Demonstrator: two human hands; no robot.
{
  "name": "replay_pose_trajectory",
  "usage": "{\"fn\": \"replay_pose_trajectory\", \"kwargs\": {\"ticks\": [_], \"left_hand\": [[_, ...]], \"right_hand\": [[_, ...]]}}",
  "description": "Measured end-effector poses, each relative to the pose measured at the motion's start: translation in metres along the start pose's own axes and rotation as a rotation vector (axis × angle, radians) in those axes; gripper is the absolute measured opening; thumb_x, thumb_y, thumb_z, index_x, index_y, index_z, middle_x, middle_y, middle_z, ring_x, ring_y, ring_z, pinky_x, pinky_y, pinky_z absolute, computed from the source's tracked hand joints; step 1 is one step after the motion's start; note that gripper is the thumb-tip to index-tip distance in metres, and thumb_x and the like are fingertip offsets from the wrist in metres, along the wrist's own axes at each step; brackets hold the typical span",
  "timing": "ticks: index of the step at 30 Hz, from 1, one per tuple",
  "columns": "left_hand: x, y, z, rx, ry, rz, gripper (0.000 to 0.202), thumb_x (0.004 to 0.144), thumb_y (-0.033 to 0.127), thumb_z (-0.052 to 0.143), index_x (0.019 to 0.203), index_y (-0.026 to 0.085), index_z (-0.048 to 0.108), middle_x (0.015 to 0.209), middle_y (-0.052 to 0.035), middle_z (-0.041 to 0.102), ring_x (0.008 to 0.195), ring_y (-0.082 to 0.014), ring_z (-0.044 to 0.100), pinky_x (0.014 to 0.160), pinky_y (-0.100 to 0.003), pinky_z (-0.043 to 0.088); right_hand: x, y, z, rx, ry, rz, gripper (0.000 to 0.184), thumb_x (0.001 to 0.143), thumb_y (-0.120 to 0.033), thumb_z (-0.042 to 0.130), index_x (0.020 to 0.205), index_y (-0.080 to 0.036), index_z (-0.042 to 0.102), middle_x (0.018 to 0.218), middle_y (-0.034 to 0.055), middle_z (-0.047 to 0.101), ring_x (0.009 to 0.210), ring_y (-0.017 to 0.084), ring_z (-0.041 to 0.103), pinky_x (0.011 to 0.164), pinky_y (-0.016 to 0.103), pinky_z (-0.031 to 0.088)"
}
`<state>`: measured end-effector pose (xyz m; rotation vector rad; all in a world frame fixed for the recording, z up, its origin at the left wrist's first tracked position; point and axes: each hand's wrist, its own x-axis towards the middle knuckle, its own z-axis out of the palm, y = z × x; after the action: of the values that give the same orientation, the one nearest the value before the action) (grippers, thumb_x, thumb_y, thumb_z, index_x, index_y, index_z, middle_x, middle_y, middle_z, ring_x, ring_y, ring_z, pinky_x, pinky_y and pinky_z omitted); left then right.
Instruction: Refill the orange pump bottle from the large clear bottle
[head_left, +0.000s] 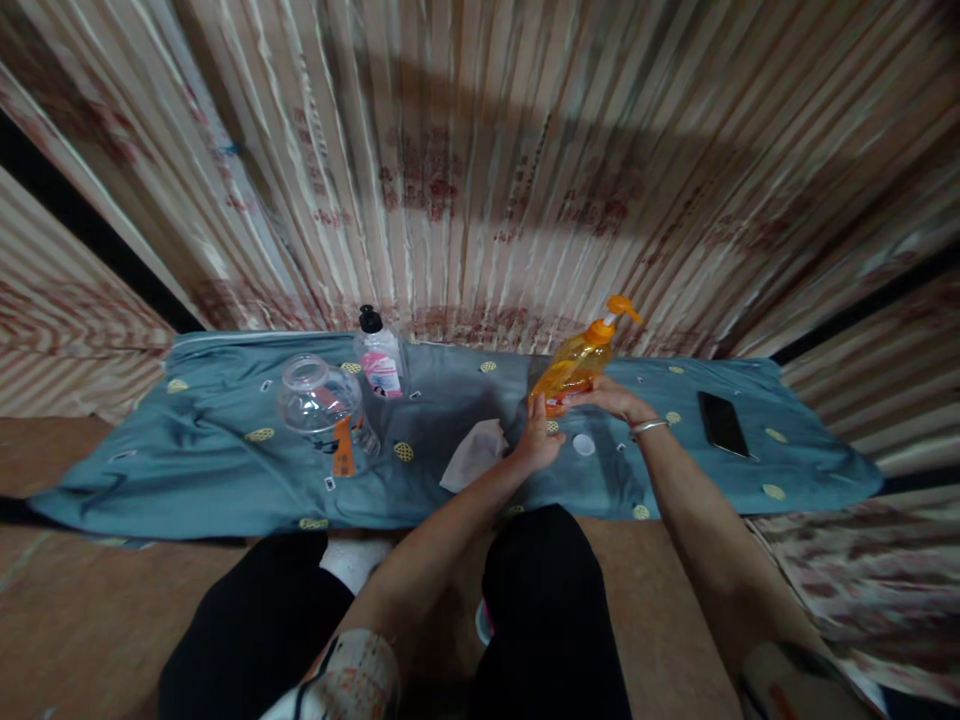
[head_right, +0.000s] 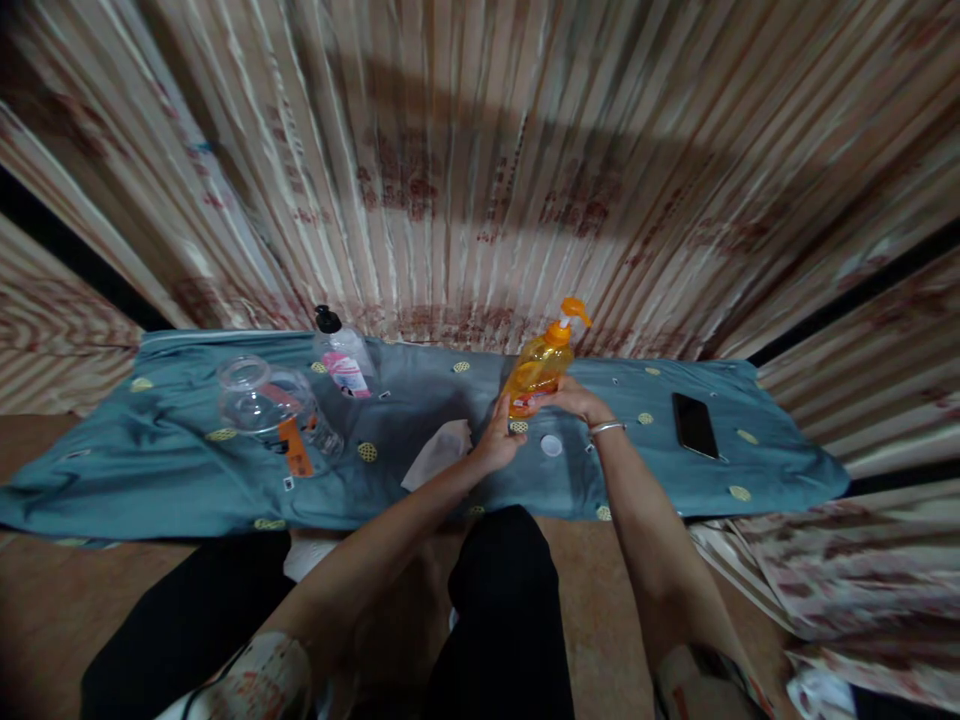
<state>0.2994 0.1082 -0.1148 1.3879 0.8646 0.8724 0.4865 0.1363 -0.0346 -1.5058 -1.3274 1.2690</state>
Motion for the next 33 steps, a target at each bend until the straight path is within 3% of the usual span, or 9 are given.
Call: {"fn": "replay_pose_trajectory", "kwargs": {"ticks": [7,13,16,19,21,23,25,29,33], "left_hand": [[0.002,0.002,0.006,0.006,-0.022,-0.033,0.118,0.068,0.014,0.081,0.175,0.017,0.031,0.186,-0.0214,0.028,0.175,-0.0431,0.022,0.144,-0.055,0.018],[-0.013,0.006,-0.007,0.021,-0.038,-0.001,0.113,0.07,0.014,0.082,0.173,0.014,0.034,0.184,-0.0237,0.031,0.175,-0.0445,0.02,0.144,-0.059,0.017],[-0.035,0.008,-0.026,0.05,-0.051,0.035,0.106,0.075,0.015,0.08,0.172,0.017,0.037,0.184,-0.0209,0.032,0.175,-0.0432,0.022,0.144,-0.058,0.017],[-0.064,0.009,-0.049,0.083,-0.059,0.071,0.097,0.082,0.018,0.078,0.171,0.017,0.039,0.184,-0.0213,0.033,0.171,-0.0457,0.032,0.14,-0.062,0.027],[-0.082,0.011,-0.065,0.106,-0.049,0.091,0.094,0.084,0.018,0.078,0.17,0.018,0.04,0.182,-0.0228,0.036,0.169,-0.0442,0.037,0.138,-0.065,0.032],[-0.099,0.013,-0.081,0.13,-0.031,0.117,0.092,0.084,0.017,0.078,0.168,0.021,0.042,0.18,-0.0209,0.041,0.166,-0.0411,0.043,0.136,-0.065,0.035],[-0.115,0.016,-0.099,0.155,-0.003,0.147,0.089,0.083,0.015,0.079,0.166,0.023,0.046,0.177,-0.019,0.046,0.164,-0.0387,0.046,0.137,-0.063,0.036],[-0.142,0.015,-0.136,0.201,0.067,0.186,0.083,0.085,0.016,0.077,0.164,0.021,0.05,0.175,-0.0196,0.049,0.165,-0.0387,0.045,0.138,-0.063,0.033],[-0.157,0.008,-0.16,0.225,0.145,0.19,0.08,0.088,0.017,0.074,0.164,0.021,0.048,0.177,-0.0206,0.045,0.168,-0.0393,0.041,0.138,-0.067,0.031]], "right_hand": [[-0.004,0.004,-0.009,-0.013,0.012,0.032,0.033,0.047,-0.023,0.099,0.074,-0.025,0.081,0.084,0.0051,0.086,0.101,0.036,0.083,0.106,0.058,0.067],[-0.01,0.011,-0.006,0.007,0.042,0.023,0.04,0.049,-0.028,0.1,0.086,-0.024,0.083,0.093,0.0054,0.087,0.097,0.032,0.083,0.113,0.057,0.063],[-0.015,0.016,-0.001,0.033,0.081,-0.012,0.048,0.047,-0.031,0.101,0.091,-0.026,0.081,0.102,0.0046,0.088,0.102,0.031,0.082,0.118,0.057,0.06],[-0.024,0.027,0.007,0.075,0.14,-0.047,0.052,0.049,-0.035,0.101,0.095,-0.029,0.079,0.108,0.004,0.088,0.111,0.032,0.081,0.119,0.055,0.059],[-0.033,0.039,0.014,0.111,0.286,-0.045,0.053,0.05,-0.038,0.102,0.095,-0.028,0.077,0.108,0.0063,0.087,0.116,0.034,0.08,0.119,0.056,0.059],[-0.045,0.054,0.021,0.118,0.54,-0.005,0.059,0.045,-0.041,0.104,0.093,-0.027,0.074,0.103,0.0062,0.086,0.119,0.036,0.079,0.117,0.059,0.059],[-0.06,0.069,0.029,0.131,0.676,0.015,0.065,0.041,-0.045,0.105,0.095,-0.025,0.073,0.1,0.0067,0.084,0.119,0.038,0.079,0.115,0.06,0.061],[-0.086,0.086,0.049,0.16,0.662,-0.046,0.072,0.043,-0.063,0.104,0.096,-0.023,0.075,0.096,0.0093,0.084,0.108,0.037,0.082,0.105,0.057,0.066],[-0.09,0.071,0.09,0.121,0.556,-0.157,0.073,0.052,-0.075,0.099,0.101,-0.024,0.078,0.105,0.0123,0.087,0.109,0.036,0.082,0.11,0.058,0.063]]}}
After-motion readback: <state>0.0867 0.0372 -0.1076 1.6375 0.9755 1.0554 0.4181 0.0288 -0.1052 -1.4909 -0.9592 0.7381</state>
